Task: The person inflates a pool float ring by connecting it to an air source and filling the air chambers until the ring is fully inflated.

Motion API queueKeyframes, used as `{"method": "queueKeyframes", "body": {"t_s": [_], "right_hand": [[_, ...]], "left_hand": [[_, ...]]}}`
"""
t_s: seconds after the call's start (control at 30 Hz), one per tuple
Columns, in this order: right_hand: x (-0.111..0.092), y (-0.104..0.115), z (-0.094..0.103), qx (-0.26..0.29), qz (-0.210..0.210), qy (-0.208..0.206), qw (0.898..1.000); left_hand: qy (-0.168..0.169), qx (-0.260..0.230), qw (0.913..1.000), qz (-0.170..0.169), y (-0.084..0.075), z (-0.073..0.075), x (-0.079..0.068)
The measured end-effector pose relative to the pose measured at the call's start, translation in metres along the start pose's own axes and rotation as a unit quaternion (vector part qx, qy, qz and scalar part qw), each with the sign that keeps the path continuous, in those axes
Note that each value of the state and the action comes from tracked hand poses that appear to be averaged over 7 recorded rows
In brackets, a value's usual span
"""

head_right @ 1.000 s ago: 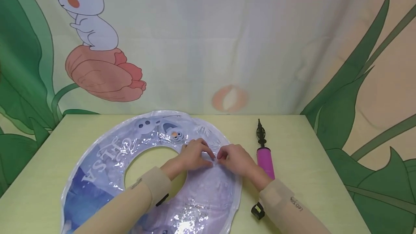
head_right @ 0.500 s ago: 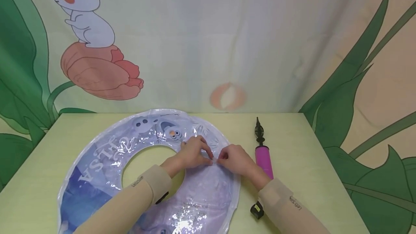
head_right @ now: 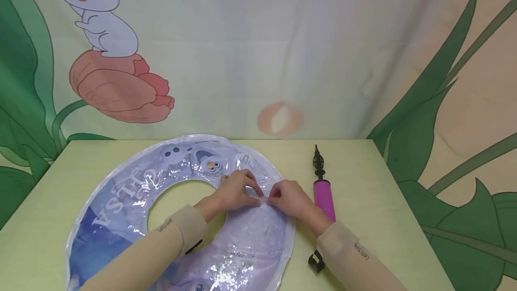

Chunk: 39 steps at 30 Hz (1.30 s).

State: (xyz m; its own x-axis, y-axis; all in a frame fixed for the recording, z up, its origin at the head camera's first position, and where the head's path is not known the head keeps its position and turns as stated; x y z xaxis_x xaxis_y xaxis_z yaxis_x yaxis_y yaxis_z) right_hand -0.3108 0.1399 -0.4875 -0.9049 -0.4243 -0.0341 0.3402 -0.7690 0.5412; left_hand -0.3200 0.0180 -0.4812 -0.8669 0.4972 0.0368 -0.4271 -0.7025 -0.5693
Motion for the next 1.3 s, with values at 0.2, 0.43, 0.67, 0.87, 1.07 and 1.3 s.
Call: {"method": "queueKeyframes", "body": {"t_s": [0.2,0.43,0.67,0.87,1.07,1.3], "right_hand": [[-0.002,-0.004,-0.002,0.032,-0.024,0.011,0.999],[-0.005,-0.008,-0.004,0.071,-0.037,0.019,0.997],[-0.006,-0.008,-0.006,0.107,-0.042,0.031,0.993],[-0.007,-0.009,-0.007,0.114,-0.041,0.035,0.992],[-0.006,-0.009,-0.009,0.109,-0.029,0.036,0.993],[-0.006,-0.003,-0.003,0.107,-0.039,0.039,0.993]], "left_hand": [[-0.01,0.002,0.9999,0.001,-0.003,-0.001,0.0],[-0.007,0.015,0.9999,-0.003,-0.008,-0.002,0.005],[0.004,0.033,0.9993,-0.019,-0.014,-0.001,0.008],[0.018,0.018,0.9991,-0.034,-0.015,-0.002,0.006],[0.013,0.011,0.9989,-0.043,-0.011,0.001,0.005],[-0.022,0.057,0.9981,-0.007,-0.001,0.008,0.004]]}}
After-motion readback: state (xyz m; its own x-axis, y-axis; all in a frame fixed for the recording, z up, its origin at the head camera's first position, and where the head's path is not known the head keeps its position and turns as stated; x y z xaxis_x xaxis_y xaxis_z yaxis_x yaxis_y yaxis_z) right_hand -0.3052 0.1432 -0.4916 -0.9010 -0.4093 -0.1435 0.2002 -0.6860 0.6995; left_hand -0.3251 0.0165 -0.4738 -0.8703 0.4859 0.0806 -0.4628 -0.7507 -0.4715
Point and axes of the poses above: each hand's wrist, its own x-axis towards the middle knuckle, its own z-axis out of the back of the hand, y = z × x, the point moved 9 cm from there along x, towards the middle knuckle, and after that the axes turned 4 degrees about -x, right-handed, at the moved point
